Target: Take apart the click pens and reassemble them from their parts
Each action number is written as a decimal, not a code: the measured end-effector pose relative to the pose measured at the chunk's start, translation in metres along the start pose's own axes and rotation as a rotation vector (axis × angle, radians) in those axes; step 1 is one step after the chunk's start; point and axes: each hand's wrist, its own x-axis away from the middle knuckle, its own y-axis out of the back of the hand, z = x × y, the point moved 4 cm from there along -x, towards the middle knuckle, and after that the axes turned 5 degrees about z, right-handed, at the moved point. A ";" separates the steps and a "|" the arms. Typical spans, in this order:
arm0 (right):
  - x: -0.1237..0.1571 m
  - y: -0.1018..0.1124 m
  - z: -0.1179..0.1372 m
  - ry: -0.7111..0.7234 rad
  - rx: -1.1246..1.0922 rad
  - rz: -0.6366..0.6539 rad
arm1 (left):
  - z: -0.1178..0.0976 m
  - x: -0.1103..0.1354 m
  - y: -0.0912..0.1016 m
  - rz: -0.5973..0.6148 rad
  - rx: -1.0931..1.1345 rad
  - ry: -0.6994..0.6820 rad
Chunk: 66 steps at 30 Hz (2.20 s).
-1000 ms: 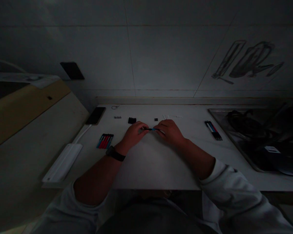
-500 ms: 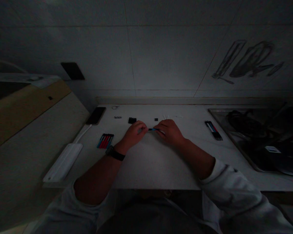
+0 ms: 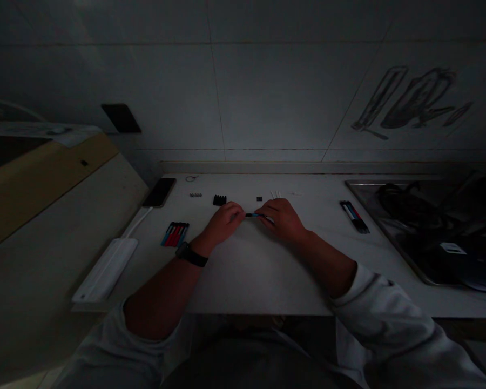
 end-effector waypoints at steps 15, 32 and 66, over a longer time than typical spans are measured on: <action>0.000 0.000 0.000 -0.010 -0.016 0.012 | 0.003 0.001 0.001 -0.049 -0.006 -0.037; 0.001 -0.001 -0.001 -0.011 0.009 0.005 | 0.003 0.003 0.000 -0.039 0.014 -0.018; 0.002 0.002 -0.018 -0.156 -0.086 -0.014 | 0.010 0.001 0.008 -0.187 -0.052 -0.007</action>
